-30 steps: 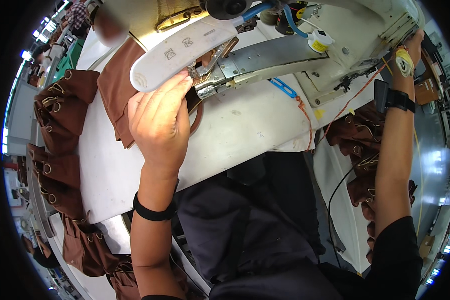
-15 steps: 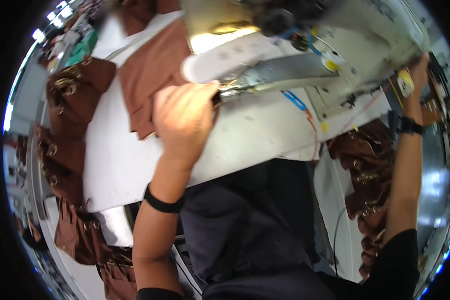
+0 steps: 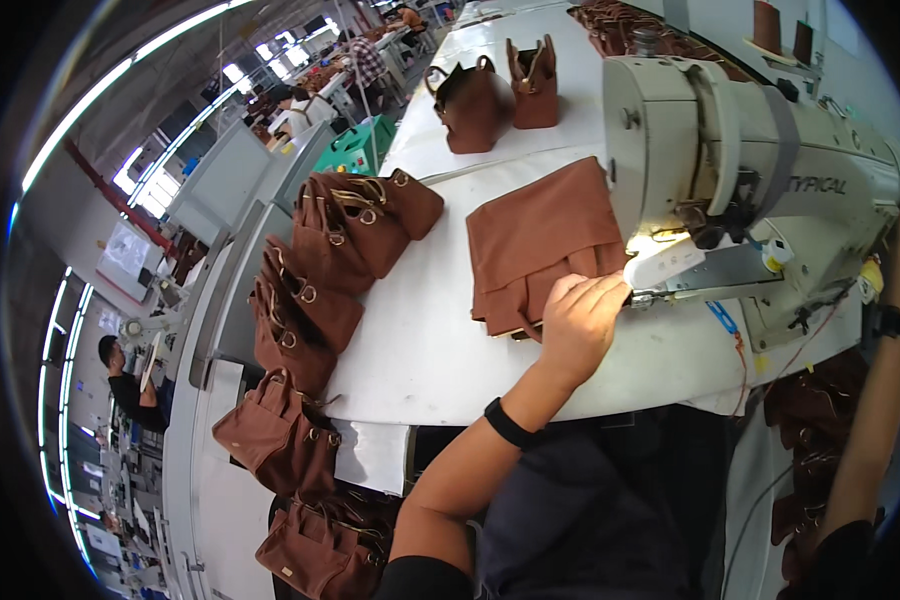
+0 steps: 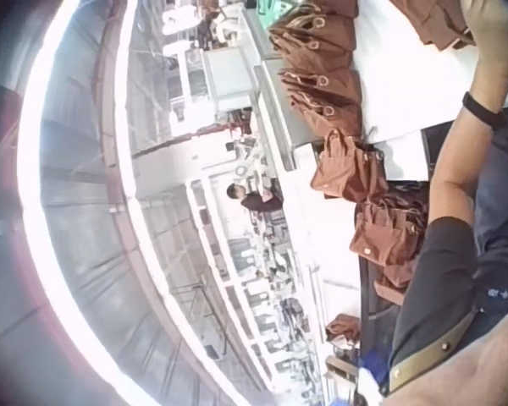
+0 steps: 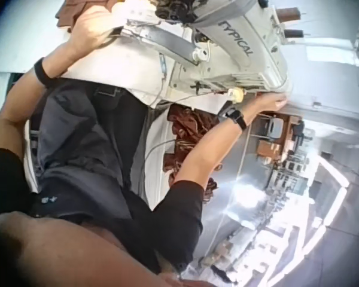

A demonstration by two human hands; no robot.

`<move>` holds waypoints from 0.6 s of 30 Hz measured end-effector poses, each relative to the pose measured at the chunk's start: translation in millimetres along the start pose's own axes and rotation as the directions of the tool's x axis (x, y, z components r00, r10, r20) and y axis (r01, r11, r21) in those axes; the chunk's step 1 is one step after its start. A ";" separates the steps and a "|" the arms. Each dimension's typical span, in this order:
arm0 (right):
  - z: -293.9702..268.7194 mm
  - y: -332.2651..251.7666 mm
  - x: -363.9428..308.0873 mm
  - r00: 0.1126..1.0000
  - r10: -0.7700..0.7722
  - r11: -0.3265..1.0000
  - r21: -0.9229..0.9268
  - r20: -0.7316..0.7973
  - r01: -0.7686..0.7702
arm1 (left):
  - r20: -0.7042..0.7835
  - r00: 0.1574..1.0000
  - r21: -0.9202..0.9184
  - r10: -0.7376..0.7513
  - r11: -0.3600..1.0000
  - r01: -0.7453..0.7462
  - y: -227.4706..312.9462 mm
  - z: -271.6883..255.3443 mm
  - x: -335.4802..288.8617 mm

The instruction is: The person operates an industrial sewing machine to stitch zippers and metal rings onto brown leather bags. They guide the bags under the needle, align the zipper teeth, and sew along the edges. The person handles multiple bags, moving them from a stack on the left to a finished pile on the right.

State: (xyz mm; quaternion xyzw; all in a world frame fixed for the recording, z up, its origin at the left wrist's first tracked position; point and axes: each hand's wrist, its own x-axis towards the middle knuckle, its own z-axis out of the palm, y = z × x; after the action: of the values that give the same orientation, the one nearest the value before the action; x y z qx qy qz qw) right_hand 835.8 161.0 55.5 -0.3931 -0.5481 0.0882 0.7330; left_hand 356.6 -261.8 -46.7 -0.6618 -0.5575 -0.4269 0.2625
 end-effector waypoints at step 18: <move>64.3 -272.6 -360.2 0.363 0.314 0.707 0.040 0.877 -0.706 | 0.629 0.718 -0.263 0.298 0.951 -0.164 -60.1 -12.1 86.5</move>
State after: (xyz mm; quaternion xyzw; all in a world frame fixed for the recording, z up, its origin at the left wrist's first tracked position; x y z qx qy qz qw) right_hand 559.3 -194.0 -19.7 -0.2931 -0.6341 0.6031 0.3850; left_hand 296.7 -212.9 25.7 -0.8560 -0.4836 -0.1793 0.0357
